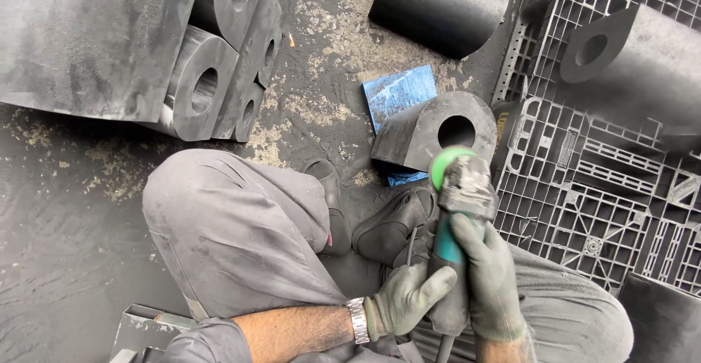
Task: Smoothing and shaping large industrial rubber components using a handheld angle grinder.
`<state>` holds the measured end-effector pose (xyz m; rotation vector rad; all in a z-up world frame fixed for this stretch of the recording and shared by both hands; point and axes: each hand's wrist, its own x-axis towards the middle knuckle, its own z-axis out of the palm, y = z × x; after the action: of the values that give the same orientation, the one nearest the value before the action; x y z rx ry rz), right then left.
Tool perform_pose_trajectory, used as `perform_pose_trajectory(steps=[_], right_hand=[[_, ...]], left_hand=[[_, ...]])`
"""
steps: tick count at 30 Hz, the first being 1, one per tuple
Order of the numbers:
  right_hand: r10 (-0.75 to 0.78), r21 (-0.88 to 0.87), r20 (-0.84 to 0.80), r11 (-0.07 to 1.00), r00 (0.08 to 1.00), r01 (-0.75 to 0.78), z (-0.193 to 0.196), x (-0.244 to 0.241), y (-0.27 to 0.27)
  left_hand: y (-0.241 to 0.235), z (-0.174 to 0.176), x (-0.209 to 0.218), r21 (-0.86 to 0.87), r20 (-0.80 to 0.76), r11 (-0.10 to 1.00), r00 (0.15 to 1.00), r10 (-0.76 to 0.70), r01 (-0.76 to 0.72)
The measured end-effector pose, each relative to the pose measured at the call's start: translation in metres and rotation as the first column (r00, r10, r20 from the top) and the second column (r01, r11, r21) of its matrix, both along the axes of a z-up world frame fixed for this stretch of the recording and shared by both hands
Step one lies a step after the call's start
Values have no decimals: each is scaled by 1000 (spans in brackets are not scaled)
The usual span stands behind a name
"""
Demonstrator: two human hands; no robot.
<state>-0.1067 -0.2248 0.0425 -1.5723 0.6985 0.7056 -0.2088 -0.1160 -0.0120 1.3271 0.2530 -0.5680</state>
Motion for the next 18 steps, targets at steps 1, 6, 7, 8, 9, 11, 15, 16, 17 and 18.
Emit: perform_pose_trajectory(steps=[1,6,7,8,9,11,15,16,17,18], right_hand=[[27,-15,4,1000,1000,-27,4,2,8],[71,-54,-20,996,997,-72,11,9,15],[53,-51,-21,997,998,-54,6,7,10],[58,-51,-19,997,998,-59,6,8,8],[29,-29,3,999,1000,-29,6,8,7],[-5,-2,17,1000,1000,5,5,8,9],[58,-38,15,998,998,-57,7,10,17],[94,-68,9,993,996,-93,8,11,19],[90,-68,10,994,996,-89,5,9,13],[72,-69,16,995,997,-71,2,7,7]], left_hand=[[1,0,-1,5,-18,1000,1000,11,-11],[2,2,3,-27,-44,996,995,84,-85],[2,2,4,-36,-24,995,996,87,-88],[2,0,6,-36,-21,995,995,93,-93],[1,-1,7,-40,21,996,997,76,-75],[3,-2,6,-38,57,998,997,55,-53],[4,-1,3,-81,-6,994,998,67,-68],[4,-2,3,-98,-34,992,996,79,-82],[3,-1,4,-99,-34,992,997,76,-79],[3,-1,4,-78,-8,994,998,69,-70]])
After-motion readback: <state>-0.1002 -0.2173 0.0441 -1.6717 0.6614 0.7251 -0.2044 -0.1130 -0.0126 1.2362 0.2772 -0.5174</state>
